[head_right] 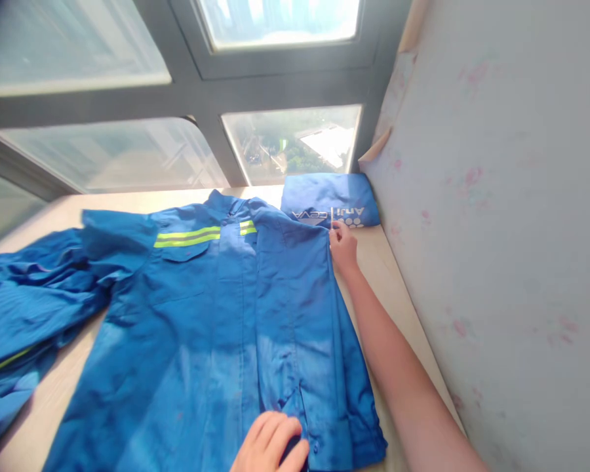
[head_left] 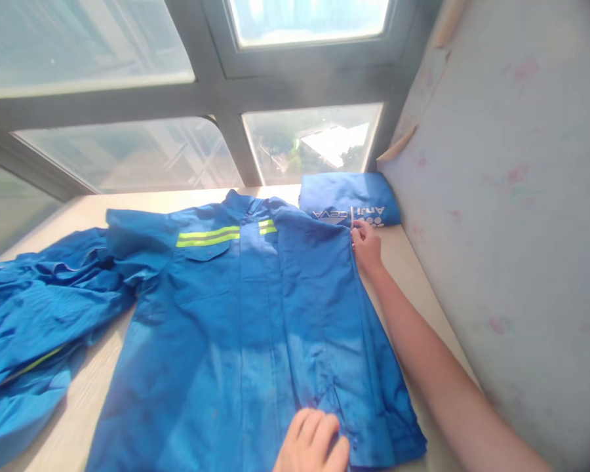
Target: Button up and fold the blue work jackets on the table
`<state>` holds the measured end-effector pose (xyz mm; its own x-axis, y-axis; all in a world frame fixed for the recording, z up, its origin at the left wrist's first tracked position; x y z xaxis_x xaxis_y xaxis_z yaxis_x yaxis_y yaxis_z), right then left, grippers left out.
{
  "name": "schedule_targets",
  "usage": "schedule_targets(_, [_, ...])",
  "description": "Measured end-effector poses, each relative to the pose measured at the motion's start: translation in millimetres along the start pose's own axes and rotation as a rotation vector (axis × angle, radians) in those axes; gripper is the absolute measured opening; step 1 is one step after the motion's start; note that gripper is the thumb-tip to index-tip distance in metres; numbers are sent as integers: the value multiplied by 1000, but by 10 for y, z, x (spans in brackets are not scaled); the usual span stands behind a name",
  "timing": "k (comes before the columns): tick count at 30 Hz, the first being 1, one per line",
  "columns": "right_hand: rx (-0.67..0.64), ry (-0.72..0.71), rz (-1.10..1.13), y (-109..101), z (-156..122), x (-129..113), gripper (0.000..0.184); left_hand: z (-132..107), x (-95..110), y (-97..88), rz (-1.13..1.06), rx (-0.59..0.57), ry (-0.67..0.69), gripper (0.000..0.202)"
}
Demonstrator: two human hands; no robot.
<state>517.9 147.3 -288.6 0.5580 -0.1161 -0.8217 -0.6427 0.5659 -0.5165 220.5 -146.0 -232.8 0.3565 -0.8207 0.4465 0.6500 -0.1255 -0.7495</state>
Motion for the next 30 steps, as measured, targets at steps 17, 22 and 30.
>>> schedule_targets(17, [52, 128, -61, -490, -739, -13, 43, 165, 13, 83, 126, -442, 66, 27])
schedule_targets(22, [35, 106, -93, -445, -699, -35, 42, 305, -89, 26, 29, -480, -17, 15])
schedule_targets(30, [50, 138, -54, -481, -697, -15, 44, 505, 179, -152, -110, -354, -131, 25])
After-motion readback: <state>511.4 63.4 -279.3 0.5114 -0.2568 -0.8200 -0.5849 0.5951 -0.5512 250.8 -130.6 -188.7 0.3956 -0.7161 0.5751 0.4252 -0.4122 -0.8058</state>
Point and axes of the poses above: each hand's wrist, its own z-axis towards the middle knuckle, its own y-axis out of the palm, x = y × z, the point moved 3 cm from there along z, towards the middle knuckle, and after that the axes turned 14 degrees about -z, right-handed, at the moved point
